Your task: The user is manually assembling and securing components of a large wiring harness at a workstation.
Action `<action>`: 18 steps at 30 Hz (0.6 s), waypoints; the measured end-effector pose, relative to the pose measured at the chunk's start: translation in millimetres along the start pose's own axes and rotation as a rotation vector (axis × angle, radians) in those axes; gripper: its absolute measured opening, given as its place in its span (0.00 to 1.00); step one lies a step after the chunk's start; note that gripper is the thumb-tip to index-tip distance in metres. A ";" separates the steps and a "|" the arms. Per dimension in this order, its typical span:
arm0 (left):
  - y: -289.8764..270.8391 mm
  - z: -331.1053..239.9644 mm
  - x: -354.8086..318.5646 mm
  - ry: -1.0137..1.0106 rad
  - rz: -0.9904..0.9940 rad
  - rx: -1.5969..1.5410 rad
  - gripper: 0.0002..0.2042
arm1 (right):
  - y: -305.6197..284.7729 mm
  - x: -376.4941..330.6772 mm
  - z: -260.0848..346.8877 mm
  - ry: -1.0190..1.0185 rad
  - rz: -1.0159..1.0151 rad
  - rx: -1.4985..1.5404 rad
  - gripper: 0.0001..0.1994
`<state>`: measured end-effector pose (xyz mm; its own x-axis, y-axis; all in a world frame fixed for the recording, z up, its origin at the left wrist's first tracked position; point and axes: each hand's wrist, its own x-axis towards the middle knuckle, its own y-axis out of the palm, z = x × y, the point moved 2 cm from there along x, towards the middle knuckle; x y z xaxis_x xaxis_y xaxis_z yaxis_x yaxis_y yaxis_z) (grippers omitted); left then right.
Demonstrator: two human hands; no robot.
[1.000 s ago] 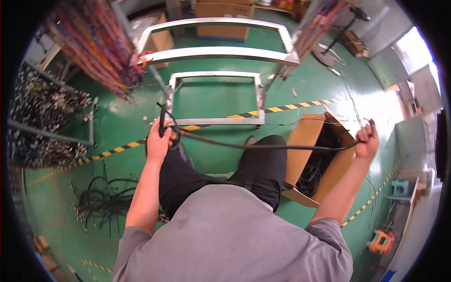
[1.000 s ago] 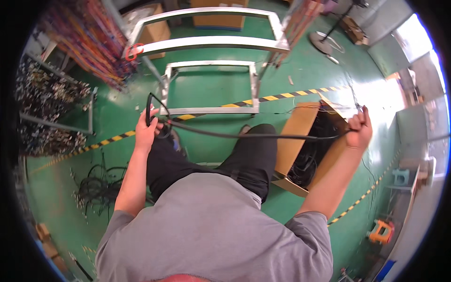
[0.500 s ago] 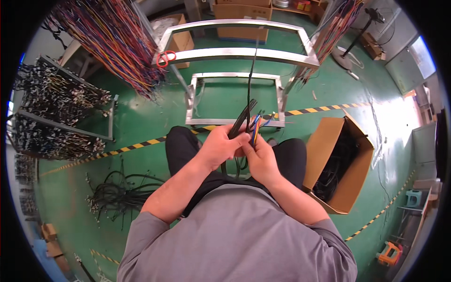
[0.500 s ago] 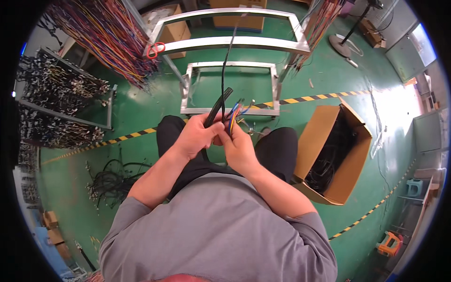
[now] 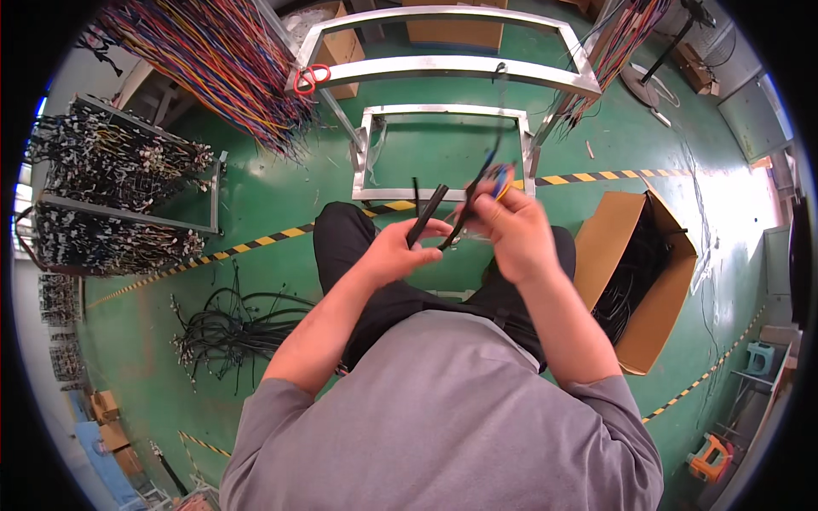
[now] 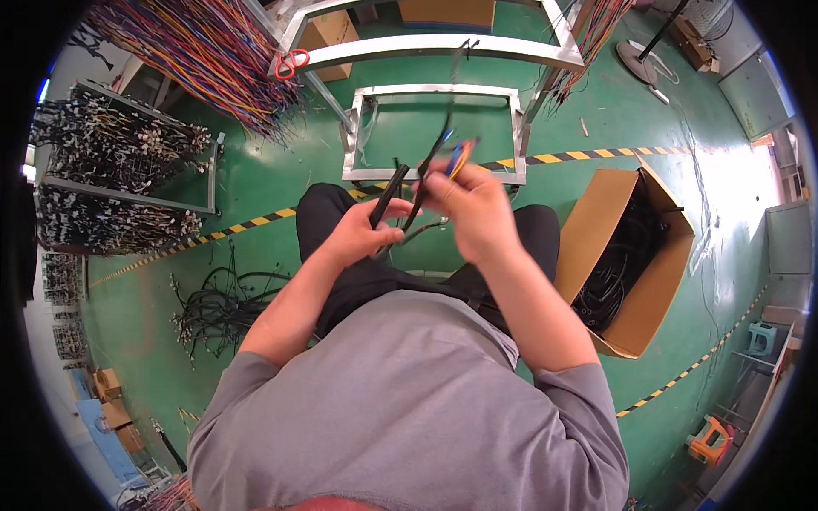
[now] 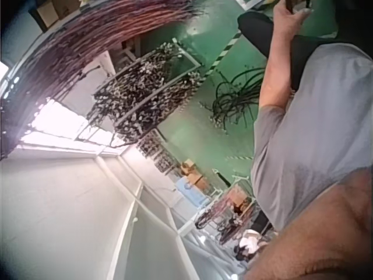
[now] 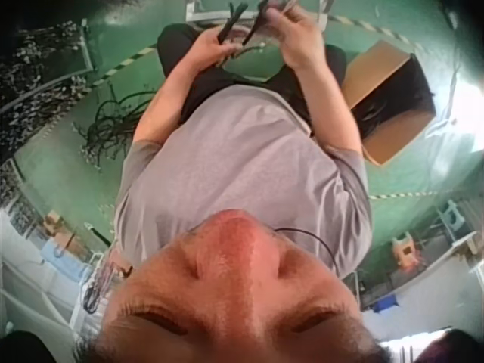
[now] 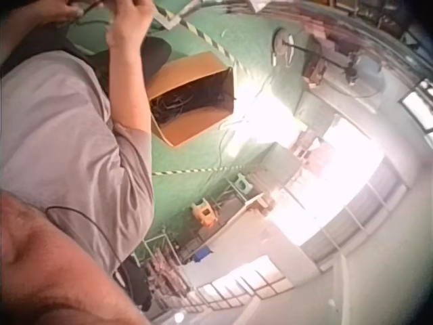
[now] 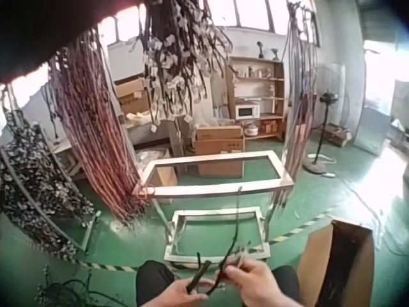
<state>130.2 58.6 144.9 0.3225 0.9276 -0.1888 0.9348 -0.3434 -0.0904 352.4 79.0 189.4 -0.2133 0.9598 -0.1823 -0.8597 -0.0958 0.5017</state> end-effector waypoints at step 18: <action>34.1 -12.3 -64.1 0.041 0.313 0.030 0.10 | 31.2 140.2 89.7 -0.393 0.107 0.527 0.10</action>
<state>143.3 -10.8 166.0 0.6005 0.7808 -0.1722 0.7844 -0.6171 -0.0628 337.2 234.3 255.4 -0.0138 0.9865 0.1630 -0.4796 -0.1496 0.8646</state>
